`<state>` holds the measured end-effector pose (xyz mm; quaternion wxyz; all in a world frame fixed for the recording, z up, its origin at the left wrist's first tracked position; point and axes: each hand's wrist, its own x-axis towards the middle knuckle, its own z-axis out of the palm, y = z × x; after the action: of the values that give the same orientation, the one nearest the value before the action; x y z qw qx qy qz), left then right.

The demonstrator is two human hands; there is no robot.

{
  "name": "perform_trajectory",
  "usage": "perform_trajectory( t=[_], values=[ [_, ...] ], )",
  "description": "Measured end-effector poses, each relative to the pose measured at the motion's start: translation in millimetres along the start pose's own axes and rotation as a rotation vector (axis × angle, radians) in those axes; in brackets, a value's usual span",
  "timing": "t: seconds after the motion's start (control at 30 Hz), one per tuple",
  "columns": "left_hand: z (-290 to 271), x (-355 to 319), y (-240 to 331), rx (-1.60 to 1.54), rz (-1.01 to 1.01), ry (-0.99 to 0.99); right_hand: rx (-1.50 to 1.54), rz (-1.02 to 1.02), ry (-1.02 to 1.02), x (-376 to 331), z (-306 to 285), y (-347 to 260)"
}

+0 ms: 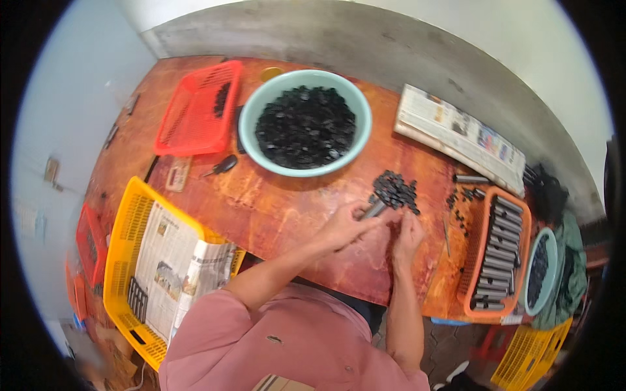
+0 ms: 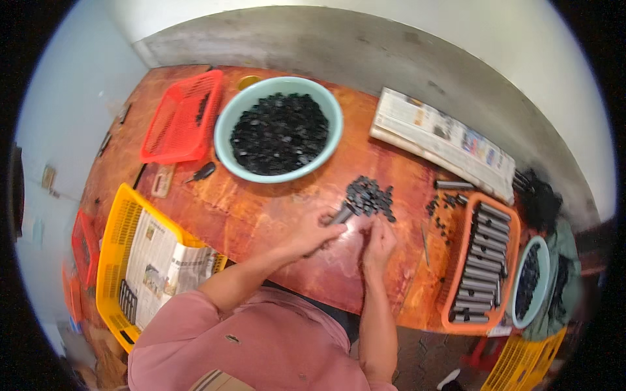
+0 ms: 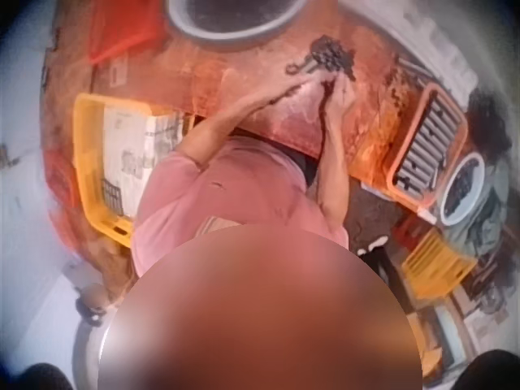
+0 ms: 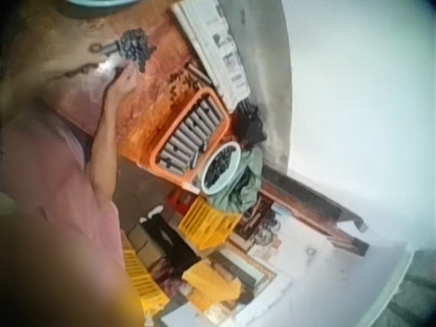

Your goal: The person repeatedly picks small black circular pieces from a bowl and inserts them into a metal tube held in the other hand. They use a thin metal rod to push the pieces into the tube and occasionally place the filled tube into a yellow basket.

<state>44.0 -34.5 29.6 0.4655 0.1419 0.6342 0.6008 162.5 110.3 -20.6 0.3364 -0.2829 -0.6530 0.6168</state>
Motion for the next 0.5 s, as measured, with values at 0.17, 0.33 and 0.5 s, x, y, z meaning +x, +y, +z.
perform_trajectory(
  t=[0.17, 0.33, 0.5],
  values=[
    [-2.2, 19.2, -1.4, 0.563, 0.464, 0.238, 0.112, 0.105, 0.081, -2.8, 3.2, -1.5],
    [4.8, 33.6, 5.8, 0.25, 0.439, 0.229, 0.058, 0.049, 0.103, -1.6, 1.0, 2.1],
    [-12.4, 21.7, -0.3, -0.01, 0.151, 0.126, -0.072, -0.045, 0.257, -1.6, 1.2, -12.1]
  ],
)
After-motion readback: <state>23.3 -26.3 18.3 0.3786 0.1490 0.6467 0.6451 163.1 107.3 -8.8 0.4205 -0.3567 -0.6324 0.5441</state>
